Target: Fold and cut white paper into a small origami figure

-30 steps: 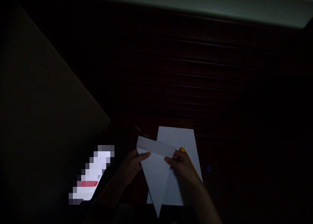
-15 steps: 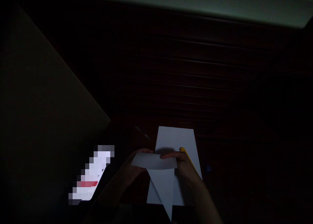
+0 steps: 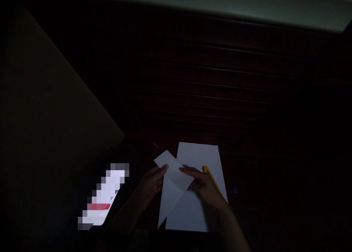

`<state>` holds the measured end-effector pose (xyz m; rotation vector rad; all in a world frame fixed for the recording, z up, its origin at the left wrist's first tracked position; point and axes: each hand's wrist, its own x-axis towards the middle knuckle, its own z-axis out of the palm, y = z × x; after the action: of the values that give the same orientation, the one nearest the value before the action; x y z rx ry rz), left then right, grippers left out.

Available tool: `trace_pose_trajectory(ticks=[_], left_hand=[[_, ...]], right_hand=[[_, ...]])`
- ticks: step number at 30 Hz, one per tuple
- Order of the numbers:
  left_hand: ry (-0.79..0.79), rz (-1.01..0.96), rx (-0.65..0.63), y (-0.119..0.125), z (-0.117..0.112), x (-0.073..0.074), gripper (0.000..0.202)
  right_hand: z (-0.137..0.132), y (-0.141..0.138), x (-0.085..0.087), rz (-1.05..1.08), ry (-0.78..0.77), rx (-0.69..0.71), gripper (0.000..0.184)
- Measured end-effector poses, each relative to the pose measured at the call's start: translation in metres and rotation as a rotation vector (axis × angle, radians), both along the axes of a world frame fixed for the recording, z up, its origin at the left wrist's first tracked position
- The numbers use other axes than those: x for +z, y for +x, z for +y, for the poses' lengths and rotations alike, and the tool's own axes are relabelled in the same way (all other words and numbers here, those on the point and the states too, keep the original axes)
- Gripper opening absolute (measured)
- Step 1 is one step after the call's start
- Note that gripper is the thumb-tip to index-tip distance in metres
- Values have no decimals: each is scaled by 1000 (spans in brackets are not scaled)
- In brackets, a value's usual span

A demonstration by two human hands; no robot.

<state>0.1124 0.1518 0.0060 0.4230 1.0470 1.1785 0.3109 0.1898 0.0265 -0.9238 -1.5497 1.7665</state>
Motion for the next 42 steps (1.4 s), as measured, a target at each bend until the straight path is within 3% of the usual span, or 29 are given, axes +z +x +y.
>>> trace_pose_trajectory(ticks=[3, 6, 8, 11, 17, 21, 25, 28, 33, 38, 42], left_hand=[[59, 112, 8, 3, -4, -1, 41], [61, 162, -8, 2, -4, -2, 39], [59, 177, -21, 2, -4, -3, 39], [67, 195, -28, 2, -3, -5, 38], [95, 230, -69, 4, -4, -3, 38], [135, 248, -142, 6, -4, 1, 35], [147, 272, -173, 5, -4, -2, 33], [167, 296, -266, 2, -4, -5, 31], [193, 346, -460, 2, -7, -4, 28], [208, 440, -359, 4, -5, -10, 32], [236, 524, -400, 2, -5, -17, 32]], right_hand=[[0, 5, 5, 53, -57, 122, 55], [1, 10, 10, 126, -154, 115, 72], [3, 10, 9, 112, -169, 45, 61], [3, 7, 0, -52, -114, -2, 22], [3, 0, -23, -199, -104, -46, 31], [5, -2, -28, -248, -73, -115, 34], [4, -1, -30, -209, -117, -71, 31], [4, -1, -28, -219, -100, -16, 28], [4, -4, -26, -225, -43, -113, 28], [6, -4, -31, -226, -116, -80, 27], [7, -3, -33, -246, -100, -115, 27]])
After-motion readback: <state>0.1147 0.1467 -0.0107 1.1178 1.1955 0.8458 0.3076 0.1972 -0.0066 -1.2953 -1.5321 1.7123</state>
